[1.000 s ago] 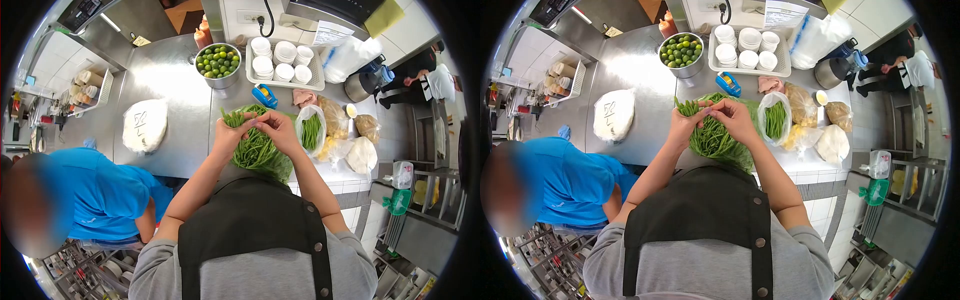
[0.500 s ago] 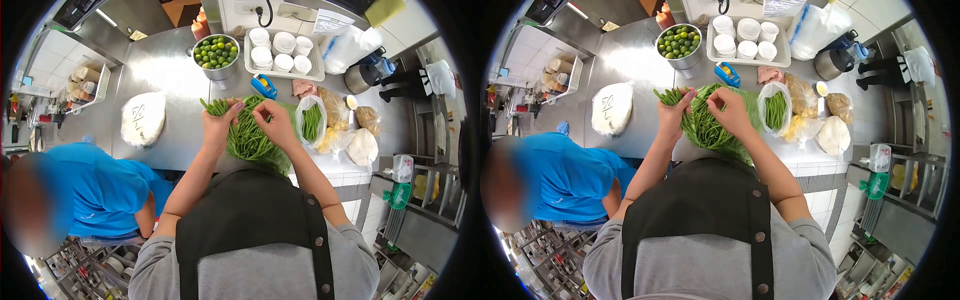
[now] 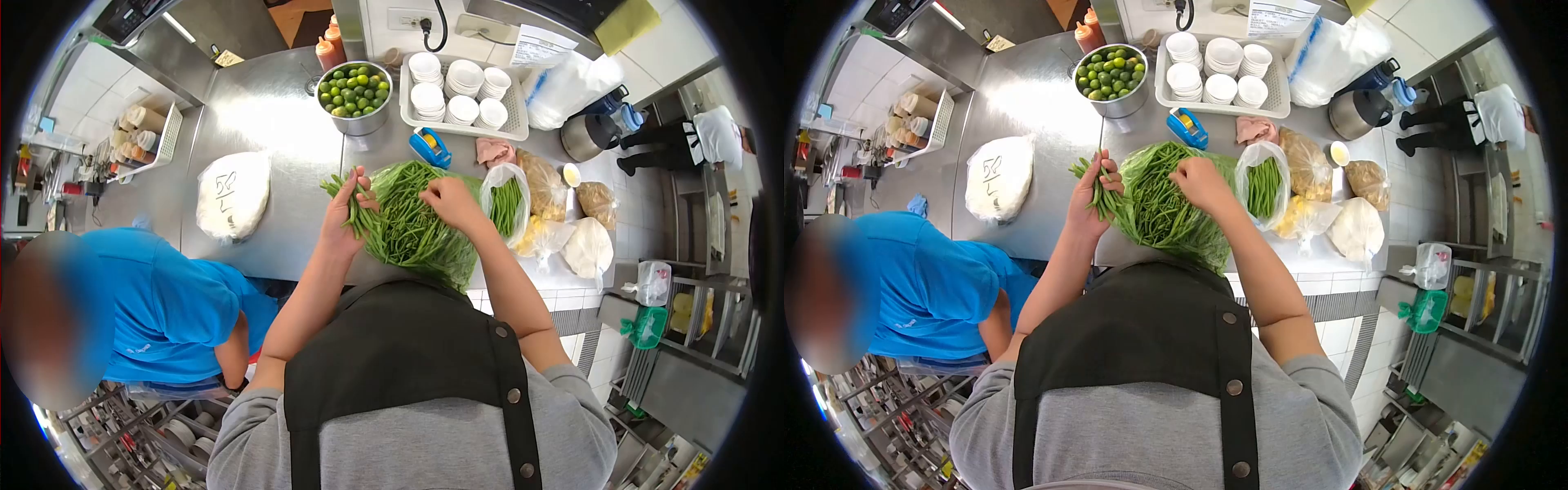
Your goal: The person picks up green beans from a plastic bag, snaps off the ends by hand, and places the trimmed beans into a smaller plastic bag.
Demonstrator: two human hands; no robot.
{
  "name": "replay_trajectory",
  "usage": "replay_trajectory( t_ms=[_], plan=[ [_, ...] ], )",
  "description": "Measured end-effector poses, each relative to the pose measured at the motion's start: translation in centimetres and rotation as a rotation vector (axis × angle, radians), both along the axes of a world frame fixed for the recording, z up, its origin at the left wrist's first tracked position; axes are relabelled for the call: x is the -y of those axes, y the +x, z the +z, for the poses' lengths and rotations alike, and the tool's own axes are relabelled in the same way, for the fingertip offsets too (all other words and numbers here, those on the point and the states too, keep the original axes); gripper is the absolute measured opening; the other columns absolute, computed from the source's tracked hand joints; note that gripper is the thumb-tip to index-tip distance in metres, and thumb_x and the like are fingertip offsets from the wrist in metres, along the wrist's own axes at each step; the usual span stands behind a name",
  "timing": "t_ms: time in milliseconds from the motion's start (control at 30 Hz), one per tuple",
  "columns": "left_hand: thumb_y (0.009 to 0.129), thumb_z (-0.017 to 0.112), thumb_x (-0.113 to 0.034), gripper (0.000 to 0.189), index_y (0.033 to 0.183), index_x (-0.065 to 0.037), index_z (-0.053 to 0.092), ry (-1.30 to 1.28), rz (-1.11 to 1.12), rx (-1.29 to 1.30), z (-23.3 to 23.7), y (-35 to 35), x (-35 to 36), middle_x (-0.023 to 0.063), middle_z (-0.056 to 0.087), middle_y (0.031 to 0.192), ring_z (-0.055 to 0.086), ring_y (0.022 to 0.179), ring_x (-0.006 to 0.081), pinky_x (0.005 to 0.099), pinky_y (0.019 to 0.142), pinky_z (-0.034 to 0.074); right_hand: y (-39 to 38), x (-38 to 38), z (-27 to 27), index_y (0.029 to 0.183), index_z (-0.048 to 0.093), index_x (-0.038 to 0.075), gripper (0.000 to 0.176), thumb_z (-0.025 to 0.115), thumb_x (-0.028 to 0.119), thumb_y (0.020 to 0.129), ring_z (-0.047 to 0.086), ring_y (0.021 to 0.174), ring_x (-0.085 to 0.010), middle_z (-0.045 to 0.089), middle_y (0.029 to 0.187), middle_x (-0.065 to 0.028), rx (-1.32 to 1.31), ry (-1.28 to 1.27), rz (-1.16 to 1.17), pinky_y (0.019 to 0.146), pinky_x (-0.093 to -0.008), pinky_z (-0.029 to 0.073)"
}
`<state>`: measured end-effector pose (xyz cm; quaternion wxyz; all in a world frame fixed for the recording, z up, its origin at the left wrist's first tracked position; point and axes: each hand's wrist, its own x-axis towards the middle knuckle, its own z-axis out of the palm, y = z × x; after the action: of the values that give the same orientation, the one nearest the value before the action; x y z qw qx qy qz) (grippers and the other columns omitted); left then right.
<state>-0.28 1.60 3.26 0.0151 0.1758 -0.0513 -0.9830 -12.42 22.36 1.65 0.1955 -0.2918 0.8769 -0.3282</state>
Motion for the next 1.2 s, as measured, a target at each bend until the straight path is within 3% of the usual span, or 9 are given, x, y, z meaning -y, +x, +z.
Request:
replay_trajectory(
  t_ms=[133,233,333,467,567,667,767,1033,1200],
  plan=[
    [0.105,0.057,-0.025,0.02,0.116,-0.008,0.062,0.09,-0.064,-0.018,-1.3,0.5,-0.2,-0.0016,0.06,0.084,0.055,0.071,0.0093,0.0243,0.063,0.052,-1.1,2.3,-2.2,0.094,0.069,0.002,0.015,0.058,0.011,0.09,0.061,0.101,-0.0357,0.065,0.103,-0.0171,-0.348,-0.045,-0.025,0.086,-0.0461,0.051],
    [0.105,0.059,-0.026,0.018,0.111,-0.009,0.063,0.105,-0.051,-0.004,-1.6,0.6,-0.2,-0.0025,0.056,0.08,0.054,0.07,0.0089,0.0237,0.062,0.052,-2.3,3.4,-3.5,0.097,0.066,0.004,0.016,0.053,0.01,0.092,0.055,0.111,-0.0342,0.06,0.114,-0.0147,-0.473,0.14,-0.053,0.091,-0.0457,0.05],
    [0.103,0.062,-0.025,0.016,0.105,-0.009,0.062,-0.003,-0.024,0.043,-2.2,1.0,0.4,-0.0026,0.053,0.076,0.053,0.069,0.0082,0.0227,0.06,0.05,-3.6,2.6,-4.6,0.1,0.067,0.006,0.015,0.063,0.004,0.086,0.055,0.111,-0.0342,0.06,0.115,-0.0115,-0.385,0.166,-0.082,0.094,-0.0444,0.048],
    [0.1,0.067,-0.02,0.017,0.11,-0.006,0.064,-0.279,-0.024,0.142,-0.9,0.8,0.6,-0.0039,0.048,0.07,0.051,0.063,0.0069,0.0209,0.057,0.048,-5.0,0.9,-4.2,0.094,0.065,0.007,0.008,0.065,0.004,0.086,0.057,0.107,-0.0329,0.06,0.108,-0.0116,-0.28,-0.006,0.045,0.089,-0.0464,0.05],
    [0.094,0.074,-0.016,0.027,0.115,-0.001,0.067,-0.685,-0.051,0.188,0.8,-1.0,-0.6,-0.0018,0.058,0.068,0.055,0.059,0.008,0.0198,0.054,0.046,-5.4,0.6,-3.7,0.092,0.066,0.007,0.006,0.062,0.006,0.087,0.058,0.106,-0.0331,0.061,0.106,-0.0111,-0.275,-0.07,0.093,0.089,-0.0468,0.05],
    [0.092,0.075,-0.013,0.029,0.117,0.002,0.07,-0.941,-0.122,0.279,1.5,-3.2,-1.8,0.0042,0.071,0.082,0.059,0.06,0.0092,0.0211,0.054,0.046,-5.0,1.2,-4.1,0.094,0.065,0.005,0.009,0.062,0.002,0.087,0.058,0.103,-0.0364,0.061,0.103,-0.0151,-0.367,-0.019,0.078,0.09,-0.0461,0.048],
    [0.093,0.073,-0.013,0.02,0.108,0.001,0.074,-1.185,-0.206,0.225,0.6,-4.6,-2.2,0.009,0.075,0.094,0.059,0.061,0.0073,0.0213,0.054,0.046,-5.6,1.6,-5.5,0.094,0.068,0.004,0.008,0.061,0.003,0.088,0.059,0.102,-0.0368,0.061,0.102,-0.015,-0.39,0.042,0.141,0.087,-0.0455,0.049],
    [0.085,0.081,-0.011,0.021,0.103,0.001,0.077,-1.57,-0.312,0.215,1.5,-5.2,-2.6,0.0014,0.072,0.077,0.059,0.053,0.0069,0.0225,0.049,0.048,-3.3,1.3,2.7,0.087,0.066,0.001,0.005,0.065,0.005,0.087,0.062,0.096,-0.0355,0.062,0.094,-0.0155,-0.315,-0.219,0.212,0.083,-0.0449,0.05],
    [0.085,0.082,-0.011,0.02,0.101,0.001,0.077,-1.536,-0.274,0.12,2.0,-5.2,-3.2,0.0022,0.072,0.077,0.06,0.055,0.006,0.0217,0.05,0.049,-1.8,0.6,7.3,0.084,0.066,-0.002,0.007,0.069,0.005,0.084,0.062,0.093,-0.0361,0.062,0.09,-0.0162,-0.264,-0.246,0.116,0.082,-0.0449,0.05]
  ],
)
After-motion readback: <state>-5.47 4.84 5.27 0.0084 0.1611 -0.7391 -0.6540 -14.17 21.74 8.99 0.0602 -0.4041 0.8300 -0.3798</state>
